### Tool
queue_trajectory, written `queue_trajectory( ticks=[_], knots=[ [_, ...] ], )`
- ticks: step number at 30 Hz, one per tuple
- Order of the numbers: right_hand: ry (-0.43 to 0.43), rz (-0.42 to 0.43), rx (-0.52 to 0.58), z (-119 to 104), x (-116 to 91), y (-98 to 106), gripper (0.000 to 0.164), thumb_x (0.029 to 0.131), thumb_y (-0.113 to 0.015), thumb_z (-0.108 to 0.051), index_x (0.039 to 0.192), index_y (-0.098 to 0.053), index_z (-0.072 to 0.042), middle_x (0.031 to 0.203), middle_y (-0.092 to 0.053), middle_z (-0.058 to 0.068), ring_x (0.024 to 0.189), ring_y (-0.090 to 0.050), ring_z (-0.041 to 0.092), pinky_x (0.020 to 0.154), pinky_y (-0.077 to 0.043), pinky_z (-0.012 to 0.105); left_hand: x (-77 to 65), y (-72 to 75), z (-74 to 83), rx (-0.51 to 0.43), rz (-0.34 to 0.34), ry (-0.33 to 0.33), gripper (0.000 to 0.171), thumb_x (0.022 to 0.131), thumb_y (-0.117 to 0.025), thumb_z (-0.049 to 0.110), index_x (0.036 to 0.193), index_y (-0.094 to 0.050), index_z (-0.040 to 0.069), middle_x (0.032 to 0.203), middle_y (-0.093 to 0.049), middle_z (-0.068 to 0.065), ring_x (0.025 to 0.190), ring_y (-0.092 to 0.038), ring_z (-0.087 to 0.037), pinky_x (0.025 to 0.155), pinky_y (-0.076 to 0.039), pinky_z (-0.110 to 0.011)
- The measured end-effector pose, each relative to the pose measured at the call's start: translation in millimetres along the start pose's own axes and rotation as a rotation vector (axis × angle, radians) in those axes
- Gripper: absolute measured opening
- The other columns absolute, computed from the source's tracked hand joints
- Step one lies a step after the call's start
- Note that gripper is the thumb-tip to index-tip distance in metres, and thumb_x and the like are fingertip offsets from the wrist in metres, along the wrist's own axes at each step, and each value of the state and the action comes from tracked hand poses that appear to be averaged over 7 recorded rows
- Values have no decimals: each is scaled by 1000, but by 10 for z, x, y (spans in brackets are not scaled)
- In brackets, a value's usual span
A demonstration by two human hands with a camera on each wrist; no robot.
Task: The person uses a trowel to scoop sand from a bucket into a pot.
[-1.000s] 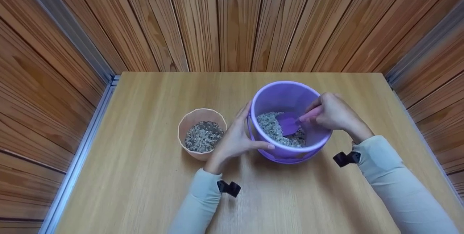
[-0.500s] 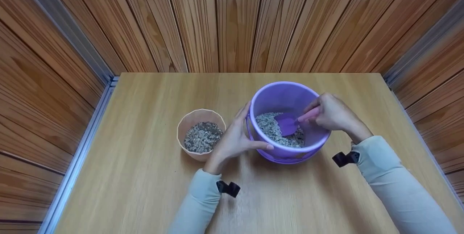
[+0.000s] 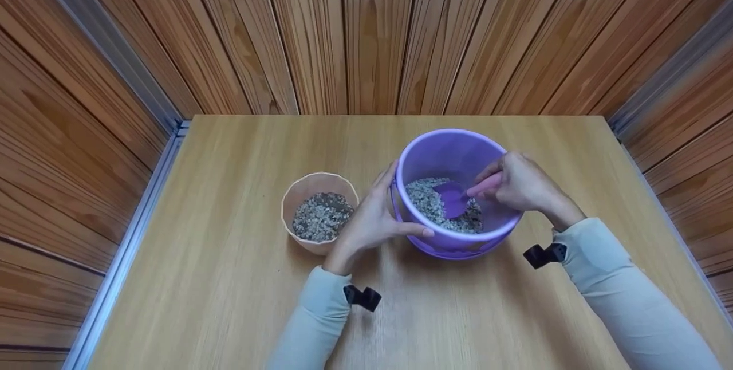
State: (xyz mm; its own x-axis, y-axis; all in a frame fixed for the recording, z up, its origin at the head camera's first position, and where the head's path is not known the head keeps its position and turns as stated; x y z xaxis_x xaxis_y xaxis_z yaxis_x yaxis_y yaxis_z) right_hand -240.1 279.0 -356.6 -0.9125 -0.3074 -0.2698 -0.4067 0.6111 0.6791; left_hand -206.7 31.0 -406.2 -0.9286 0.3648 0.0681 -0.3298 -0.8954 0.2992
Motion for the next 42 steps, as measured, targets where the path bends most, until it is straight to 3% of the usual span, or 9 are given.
queue_trajectory(
  ticks=[8, 15, 23, 31, 42],
  knots=[
    [11, 6, 6, -8, -23, -14, 30, 84, -76, 8, 113, -71, 9, 94, -77, 11, 101, -71, 37, 90, -53, 49, 5, -2, 8, 23, 4, 13, 135, 60, -99, 39, 164, -16, 16, 167, -21, -7, 152, -22, -23, 121, -22, -44],
    [36, 10, -7, -19, -5, -82, 25, 85, -77, 4, 110, -74, 7, 91, -78, 6, 96, -74, 29, 91, -55, 50, 24, -3, 23, 13, 8, -30, 135, 60, -100, 37, 163, -16, 12, 166, -24, -10, 151, -23, -22, 122, -21, -43],
    [36, 19, 15, -15, -3, -119, 22, 85, -76, 5, 107, -75, 6, 91, -78, 8, 86, -75, 25, 89, -57, 49, 16, 2, 20, 23, 14, -10, 136, 59, -100, 37, 163, -17, 12, 167, -22, -9, 151, -22, -23, 122, -20, -43],
    [30, 12, 59, -18, -13, -117, 23, 85, -77, 5, 108, -73, 7, 93, -77, 12, 87, -75, 24, 92, -55, 51, 14, 2, 31, 25, 6, -7, 136, 59, -100, 37, 163, -16, 12, 167, -21, -9, 152, -22, -23, 122, -21, -44],
    [45, -18, 69, 2, -2, -137, 24, 88, -78, -2, 111, -74, 5, 95, -78, 6, 93, -75, 25, 89, -57, 49, 19, 8, 38, 56, -1, -8, 136, 60, -99, 39, 163, -16, 11, 167, -22, -9, 152, -21, -23, 122, -20, -42]
  ],
)
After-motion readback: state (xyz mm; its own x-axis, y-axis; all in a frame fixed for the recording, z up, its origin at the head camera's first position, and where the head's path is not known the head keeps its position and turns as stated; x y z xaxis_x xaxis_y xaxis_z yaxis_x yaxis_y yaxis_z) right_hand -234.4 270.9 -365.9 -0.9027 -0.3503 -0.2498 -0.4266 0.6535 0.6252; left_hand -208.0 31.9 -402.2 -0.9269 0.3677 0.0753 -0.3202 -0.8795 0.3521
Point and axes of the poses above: each hand's wrist, its own x-axis towards the middle knuckle, its own y-axis out of the back of the hand, z = x × y, the point moved 5 cm from there along x, towards the middle knuckle
